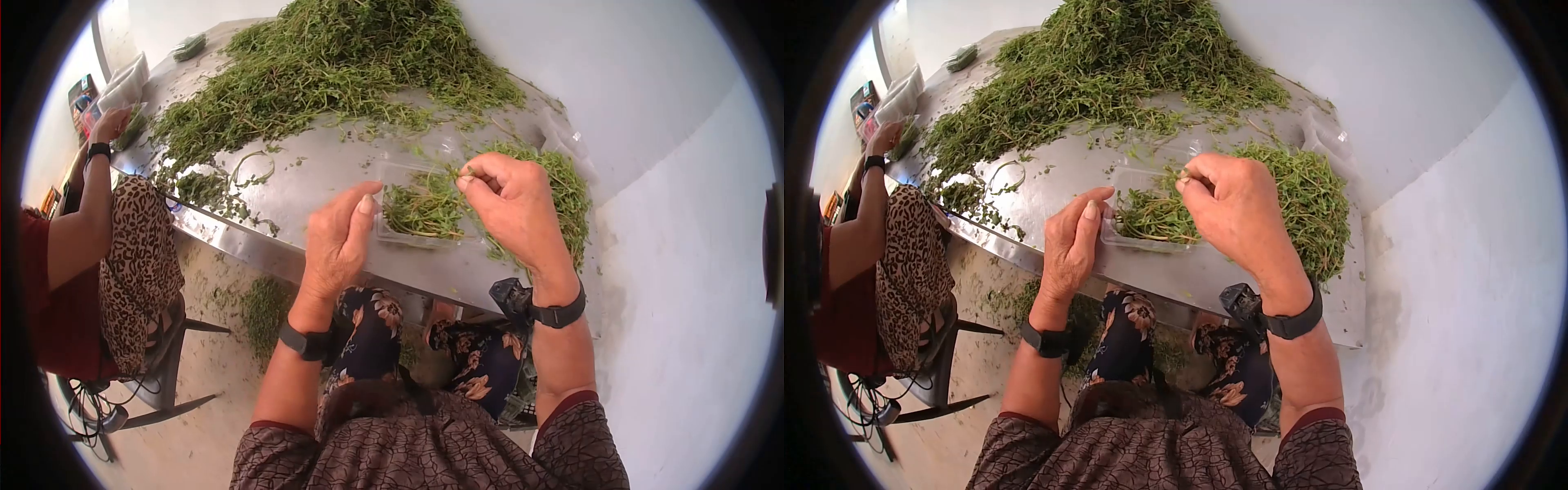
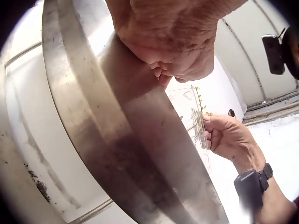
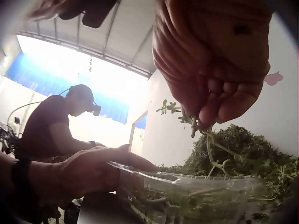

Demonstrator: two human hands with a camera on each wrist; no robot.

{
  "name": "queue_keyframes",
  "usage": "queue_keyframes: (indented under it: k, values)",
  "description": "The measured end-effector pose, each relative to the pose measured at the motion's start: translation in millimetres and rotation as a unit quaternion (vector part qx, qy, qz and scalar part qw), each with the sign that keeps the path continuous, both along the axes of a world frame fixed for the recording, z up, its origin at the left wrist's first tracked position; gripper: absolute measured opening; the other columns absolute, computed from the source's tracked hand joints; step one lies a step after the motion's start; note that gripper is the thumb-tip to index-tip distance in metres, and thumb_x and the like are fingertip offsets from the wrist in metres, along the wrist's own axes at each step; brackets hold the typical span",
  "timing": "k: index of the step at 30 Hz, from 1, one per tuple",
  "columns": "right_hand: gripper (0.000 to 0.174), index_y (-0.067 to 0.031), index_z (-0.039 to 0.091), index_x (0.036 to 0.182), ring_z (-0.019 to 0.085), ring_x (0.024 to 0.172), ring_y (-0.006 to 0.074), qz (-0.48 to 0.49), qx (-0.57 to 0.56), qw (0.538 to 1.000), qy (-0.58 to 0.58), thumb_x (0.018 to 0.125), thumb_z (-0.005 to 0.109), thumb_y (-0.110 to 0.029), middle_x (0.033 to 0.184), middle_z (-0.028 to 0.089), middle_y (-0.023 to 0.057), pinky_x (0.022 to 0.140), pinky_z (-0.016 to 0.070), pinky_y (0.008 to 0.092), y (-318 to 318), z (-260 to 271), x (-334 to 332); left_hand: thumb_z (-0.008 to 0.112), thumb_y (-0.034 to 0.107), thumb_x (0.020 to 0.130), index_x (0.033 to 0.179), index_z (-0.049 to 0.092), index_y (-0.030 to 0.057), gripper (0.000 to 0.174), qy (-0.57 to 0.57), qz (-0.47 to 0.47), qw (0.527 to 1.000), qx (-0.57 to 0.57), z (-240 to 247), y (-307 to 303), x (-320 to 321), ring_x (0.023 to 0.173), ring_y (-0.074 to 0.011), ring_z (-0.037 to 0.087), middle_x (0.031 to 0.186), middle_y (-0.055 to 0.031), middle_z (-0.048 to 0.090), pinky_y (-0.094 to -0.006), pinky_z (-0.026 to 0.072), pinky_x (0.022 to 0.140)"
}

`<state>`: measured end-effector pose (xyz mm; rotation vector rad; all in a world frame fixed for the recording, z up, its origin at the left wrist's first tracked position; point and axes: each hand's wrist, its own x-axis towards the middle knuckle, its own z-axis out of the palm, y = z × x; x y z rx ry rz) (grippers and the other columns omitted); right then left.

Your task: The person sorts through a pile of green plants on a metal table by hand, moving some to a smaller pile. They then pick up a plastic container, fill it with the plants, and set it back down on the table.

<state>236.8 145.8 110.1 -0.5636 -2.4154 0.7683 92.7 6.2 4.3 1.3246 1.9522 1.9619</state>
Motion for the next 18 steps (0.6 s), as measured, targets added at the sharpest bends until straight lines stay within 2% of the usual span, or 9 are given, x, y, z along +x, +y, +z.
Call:
queue_keyframes:
  k: [4, 5, 6, 7, 8, 10, 14, 17, 18]
  values:
    - [0.009, 0.0038, 0.065, 0.087, 0.042, 0.06, 0.0025, 0.013, -0.025, 0.999, 0.033, 0.087, 0.065, -0.006, 0.066, 0.054, -0.0041, 0.052, 0.0331, 0.0223, -2, -2, -9, 0.048, 0.022, 0.1, 0.112, 0.065, -0.001, 0.031, 0.002, 0.001, 1.0, -0.002, -1, 1, 0, 0.075, -0.0266, 0.067, 0.082, -0.0183, 0.067, -0.0347, 0.0509, 0.071]
    - [0.009, 0.0038, 0.065, 0.087, 0.042, 0.06, 0.0025, 0.013, -0.026, 0.999, 0.033, 0.087, 0.065, -0.006, 0.066, 0.054, -0.0041, 0.052, 0.0331, 0.0223, -4, -1, -10, 0.046, 0.02, 0.101, 0.114, 0.065, -0.0011, 0.031, 0.011, 0.001, 1.0, 0.006, -2, 1, 0, 0.07, -0.0182, 0.058, 0.081, -0.012, 0.065, -0.03, 0.0473, 0.067]
    - [0.01, 0.004, 0.065, 0.086, 0.045, 0.058, 0.0046, 0.005, -0.055, 0.997, 0.048, 0.086, 0.065, -0.006, 0.064, 0.056, -0.0006, 0.052, 0.0363, 0.0245, -7, 1, -12, 0.044, 0.019, 0.102, 0.116, 0.065, -0.0013, 0.032, 0.021, 0.0, 1.0, 0.014, -3, 1, -1, 0.065, -0.0097, 0.049, 0.08, -0.0057, 0.062, -0.0253, 0.0436, 0.063]
    - [0.01, 0.0042, 0.066, 0.085, 0.047, 0.057, 0.0067, -0.003, -0.083, 0.995, 0.063, 0.085, 0.065, -0.006, 0.062, 0.058, 0.003, 0.052, 0.0394, 0.0267, -8, 2, -13, 0.044, 0.019, 0.102, 0.116, 0.065, -0.0013, 0.032, 0.02, 0.001, 1.0, 0.014, -3, 1, -1, 0.065, -0.0097, 0.049, 0.08, -0.0057, 0.062, -0.0253, 0.0436, 0.063]
    - [0.01, 0.0042, 0.066, 0.085, 0.047, 0.057, 0.0067, -0.002, -0.083, 0.995, 0.062, 0.085, 0.065, -0.006, 0.062, 0.058, 0.003, 0.052, 0.0394, 0.0267, -8, 1, -13, 0.044, 0.019, 0.102, 0.116, 0.065, -0.0013, 0.032, 0.015, -0.002, 1.0, 0.011, -3, 1, 0, 0.065, -0.01, 0.049, 0.08, -0.0058, 0.062, -0.0254, 0.044, 0.063]
    - [0.011, 0.0052, 0.066, 0.086, 0.046, 0.06, 0.0044, 0.005, -0.125, 0.989, 0.073, 0.086, 0.065, -0.006, 0.065, 0.058, -0.0009, 0.051, 0.0381, 0.0254, -6, -3, -14, 0.044, 0.019, 0.102, 0.116, 0.065, -0.0013, 0.032, 0.011, -0.005, 1.0, 0.007, -2, 1, 0, 0.065, -0.0103, 0.05, 0.08, -0.006, 0.063, -0.0256, 0.0443, 0.064]
    - [0.011, 0.0057, 0.066, 0.084, 0.045, 0.061, 0.0036, -0.002, -0.181, 0.981, 0.075, 0.085, 0.065, -0.005, 0.063, 0.056, -0.0021, 0.051, 0.0376, 0.0247, -1, -13, -17, 0.044, 0.019, 0.102, 0.116, 0.065, -0.0013, 0.032, 0.015, -0.002, 1.0, 0.006, -2, 1, 0, 0.066, -0.0118, 0.051, 0.08, -0.0071, 0.063, -0.0267, 0.0453, 0.065]
    - [0.011, 0.0037, 0.067, 0.082, 0.05, 0.056, 0.0082, -0.012, -0.191, 0.981, 0.021, 0.083, 0.066, -0.007, 0.06, 0.059, 0.0032, 0.052, 0.0401, 0.0284, 5, -20, -17, 0.045, 0.019, 0.102, 0.116, 0.065, -0.0012, 0.032, 0.018, 0.0, 1.0, 0.004, -1, 1, 0, 0.066, -0.0125, 0.051, 0.08, -0.008, 0.063, -0.0275, 0.0457, 0.065]
    - [0.012, 0.0027, 0.066, 0.079, 0.054, 0.055, 0.016, -0.026, -0.108, 0.994, -0.005, 0.082, 0.066, -0.009, 0.061, 0.06, 0.0086, 0.053, 0.0425, 0.0329, 6, -23, -17, 0.045, 0.02, 0.102, 0.116, 0.065, -0.0012, 0.032, 0.019, 0.0, 1.0, 0.002, -1, 1, 0, 0.066, -0.0128, 0.051, 0.079, -0.0084, 0.063, -0.0277, 0.0458, 0.065]
